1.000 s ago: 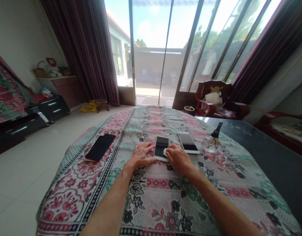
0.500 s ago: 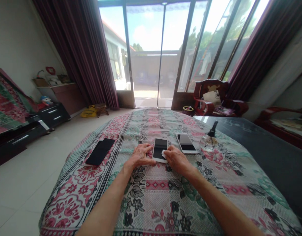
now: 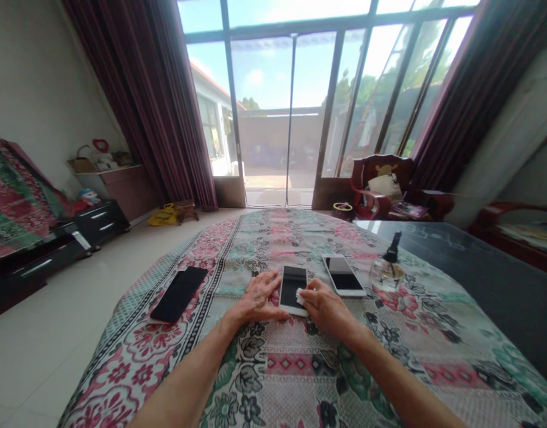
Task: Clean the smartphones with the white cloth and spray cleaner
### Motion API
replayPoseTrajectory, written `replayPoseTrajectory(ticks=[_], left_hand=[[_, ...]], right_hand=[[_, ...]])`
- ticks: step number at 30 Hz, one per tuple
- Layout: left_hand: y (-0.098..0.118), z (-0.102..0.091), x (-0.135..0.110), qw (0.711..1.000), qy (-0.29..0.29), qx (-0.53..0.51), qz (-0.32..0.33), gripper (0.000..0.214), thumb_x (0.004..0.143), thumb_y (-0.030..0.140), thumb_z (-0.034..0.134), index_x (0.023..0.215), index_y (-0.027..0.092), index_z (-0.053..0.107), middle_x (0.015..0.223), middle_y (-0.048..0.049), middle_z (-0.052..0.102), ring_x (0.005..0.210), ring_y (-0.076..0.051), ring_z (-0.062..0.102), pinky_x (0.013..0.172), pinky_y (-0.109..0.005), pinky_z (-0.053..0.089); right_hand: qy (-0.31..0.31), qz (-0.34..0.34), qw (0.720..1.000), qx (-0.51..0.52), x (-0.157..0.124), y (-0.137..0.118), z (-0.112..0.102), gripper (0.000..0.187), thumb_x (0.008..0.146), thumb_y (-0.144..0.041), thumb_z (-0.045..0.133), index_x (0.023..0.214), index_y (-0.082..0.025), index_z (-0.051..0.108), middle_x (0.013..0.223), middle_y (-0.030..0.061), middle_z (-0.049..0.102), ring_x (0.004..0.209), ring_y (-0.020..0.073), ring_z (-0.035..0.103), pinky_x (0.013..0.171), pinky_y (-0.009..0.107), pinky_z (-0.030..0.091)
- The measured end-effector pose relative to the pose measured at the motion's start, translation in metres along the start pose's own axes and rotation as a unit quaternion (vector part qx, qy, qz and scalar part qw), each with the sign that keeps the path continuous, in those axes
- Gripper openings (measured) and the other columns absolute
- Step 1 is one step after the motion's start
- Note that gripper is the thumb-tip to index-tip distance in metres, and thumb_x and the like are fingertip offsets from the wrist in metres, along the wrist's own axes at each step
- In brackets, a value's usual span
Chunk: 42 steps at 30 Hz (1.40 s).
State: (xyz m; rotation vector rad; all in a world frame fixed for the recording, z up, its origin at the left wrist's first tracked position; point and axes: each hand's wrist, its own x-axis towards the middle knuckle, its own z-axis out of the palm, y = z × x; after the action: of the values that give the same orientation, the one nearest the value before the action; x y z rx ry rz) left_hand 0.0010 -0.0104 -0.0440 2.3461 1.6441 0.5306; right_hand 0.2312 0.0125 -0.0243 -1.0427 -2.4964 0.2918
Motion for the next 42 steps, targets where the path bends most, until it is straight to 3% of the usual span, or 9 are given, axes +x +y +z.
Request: replayPoseTrajectory(ticks=[9, 13, 22, 27, 31, 37, 39, 42], left_hand=[[-0.002, 0.004, 0.001, 1.000, -0.005, 0.002, -0.004, 0.094, 0.062, 0.058, 0.073, 0.142, 0.024, 0.038, 0.151, -0.0099, 0.033, 0.138, -0.030, 0.028, 0.114, -0.045, 0.023], [-0.003, 0.004, 0.002, 1.000, -0.003, -0.002, 0.002, 0.092, 0.062, 0.058, 0.073, 0.141, 0.023, 0.040, 0.151, -0.0103, 0.033, 0.138, -0.031, 0.028, 0.113, -0.046, 0.023], [-0.002, 0.005, 0.003, 1.000, -0.006, 0.011, -0.001, 0.092, 0.062, 0.062, 0.071, 0.141, 0.023, 0.041, 0.151, -0.0092, 0.034, 0.138, -0.032, 0.028, 0.113, -0.047, 0.024], [-0.002, 0.008, 0.003, 1.000, -0.001, 0.029, -0.002, 0.091, 0.063, 0.063, 0.069, 0.140, 0.023, 0.042, 0.150, -0.0084, 0.035, 0.137, -0.032, 0.030, 0.113, -0.046, 0.025], [-0.001, 0.008, 0.003, 0.999, -0.005, 0.041, -0.010, 0.091, 0.063, 0.063, 0.067, 0.140, 0.021, 0.042, 0.150, -0.0090, 0.035, 0.137, -0.031, 0.029, 0.113, -0.045, 0.025], [0.004, 0.003, 0.002, 0.999, -0.015, 0.047, -0.008, 0.090, 0.064, 0.062, 0.066, 0.141, 0.024, 0.040, 0.150, -0.0070, 0.034, 0.137, -0.029, 0.030, 0.113, -0.043, 0.026], [0.005, 0.003, 0.002, 0.999, -0.016, 0.049, -0.012, 0.091, 0.063, 0.063, 0.067, 0.141, 0.024, 0.040, 0.151, -0.0074, 0.034, 0.137, -0.028, 0.030, 0.113, -0.043, 0.025], [0.004, 0.003, 0.003, 0.998, -0.017, 0.051, -0.012, 0.091, 0.064, 0.064, 0.065, 0.141, 0.022, 0.041, 0.151, -0.0085, 0.033, 0.138, -0.029, 0.029, 0.114, -0.043, 0.024]], right_hand=[[-0.004, 0.007, 1.000, 0.012, 0.002, 0.002, 0.004, 0.020, 0.087, -0.016, 0.049, 0.079, -0.018, 0.067, 0.089, 0.0049, 0.056, 0.080, 0.0148, 0.055, 0.076, 0.025, 0.043], [-0.003, 0.039, 0.999, -0.038, 0.008, -0.006, 0.007, 0.024, 0.089, -0.014, 0.045, 0.083, -0.018, 0.068, 0.088, 0.0063, 0.058, 0.078, 0.0148, 0.055, 0.072, 0.024, 0.042], [0.003, 0.084, 0.988, -0.126, 0.075, -0.017, 0.023, 0.029, 0.095, -0.026, 0.040, 0.090, -0.018, 0.068, 0.099, 0.0082, 0.060, 0.090, 0.0167, 0.055, 0.076, 0.024, 0.038], [-0.007, 0.087, 0.986, -0.141, 0.088, -0.011, 0.032, 0.032, 0.095, -0.028, 0.040, 0.088, -0.019, 0.070, 0.099, 0.0090, 0.062, 0.094, 0.0182, 0.054, 0.080, 0.025, 0.037], [0.009, 0.111, 0.983, -0.147, 0.083, -0.001, 0.025, 0.033, 0.094, -0.026, 0.040, 0.089, -0.019, 0.072, 0.100, 0.0090, 0.063, 0.094, 0.0173, 0.056, 0.083, 0.025, 0.038], [0.012, 0.230, 0.956, -0.184, 0.075, 0.009, 0.006, 0.029, 0.089, -0.018, 0.044, 0.087, -0.015, 0.073, 0.101, 0.0153, 0.064, 0.091, 0.0209, 0.059, 0.073, 0.026, 0.042], [0.025, 0.222, 0.957, -0.186, 0.075, 0.007, 0.005, 0.031, 0.090, -0.019, 0.043, 0.088, -0.015, 0.073, 0.102, 0.0152, 0.064, 0.092, 0.0210, 0.059, 0.073, 0.026, 0.042], [0.035, 0.137, 0.975, -0.170, 0.078, 0.000, 0.012, 0.032, 0.093, -0.023, 0.040, 0.090, -0.018, 0.071, 0.102, 0.0103, 0.064, 0.094, 0.0182, 0.058, 0.078, 0.024, 0.041]])
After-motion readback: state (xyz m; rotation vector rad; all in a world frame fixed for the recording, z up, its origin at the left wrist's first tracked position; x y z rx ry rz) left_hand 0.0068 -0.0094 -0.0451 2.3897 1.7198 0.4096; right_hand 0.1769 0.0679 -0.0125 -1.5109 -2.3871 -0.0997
